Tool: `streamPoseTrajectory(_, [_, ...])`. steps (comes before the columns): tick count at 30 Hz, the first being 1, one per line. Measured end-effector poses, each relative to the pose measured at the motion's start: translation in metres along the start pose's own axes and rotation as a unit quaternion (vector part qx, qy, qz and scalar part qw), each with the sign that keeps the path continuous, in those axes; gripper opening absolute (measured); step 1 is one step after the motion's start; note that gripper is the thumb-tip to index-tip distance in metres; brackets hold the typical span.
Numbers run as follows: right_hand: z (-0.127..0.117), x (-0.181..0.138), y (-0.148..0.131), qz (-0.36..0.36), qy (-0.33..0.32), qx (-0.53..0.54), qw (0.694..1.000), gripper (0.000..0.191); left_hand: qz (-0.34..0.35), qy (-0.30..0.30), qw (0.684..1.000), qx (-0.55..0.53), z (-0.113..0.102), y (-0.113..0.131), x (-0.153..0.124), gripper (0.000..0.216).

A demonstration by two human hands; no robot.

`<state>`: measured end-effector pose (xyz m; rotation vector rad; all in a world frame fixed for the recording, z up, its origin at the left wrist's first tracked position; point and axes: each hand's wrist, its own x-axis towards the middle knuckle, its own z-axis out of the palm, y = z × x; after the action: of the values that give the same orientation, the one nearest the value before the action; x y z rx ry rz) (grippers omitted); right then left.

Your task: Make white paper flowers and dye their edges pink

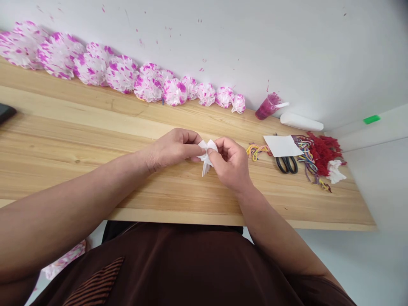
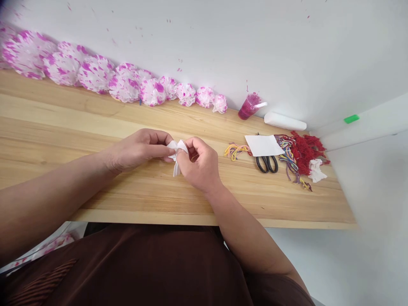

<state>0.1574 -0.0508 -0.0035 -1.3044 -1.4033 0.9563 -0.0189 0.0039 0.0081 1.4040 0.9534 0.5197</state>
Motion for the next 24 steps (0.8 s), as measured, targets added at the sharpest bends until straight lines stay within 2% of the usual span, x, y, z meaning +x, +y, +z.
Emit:
streamPoseTrajectory(5, [-0.0002, 0.001, 0.0004, 0.007, 0.002, 0.014, 1.0, 0.014, 0.021, 0.007, 1.0, 0.013, 0.0013, 0.0009, -0.0002, 0.021])
streamPoseTrajectory(12, [-0.0006, 0.0007, 0.0014, -0.018, 0.007, -0.015, 1.0, 0.014, 0.07, 0.066, 0.991, 0.095, 0.0052, 0.0, -0.0017, 0.023])
streamPoseTrajectory(24, [-0.001, -0.0006, 0.0005, -0.02, 0.011, -0.041, 0.999, 0.014, 0.021, 0.026, 0.999, -0.031, 0.005, 0.0041, -0.0023, 0.014])
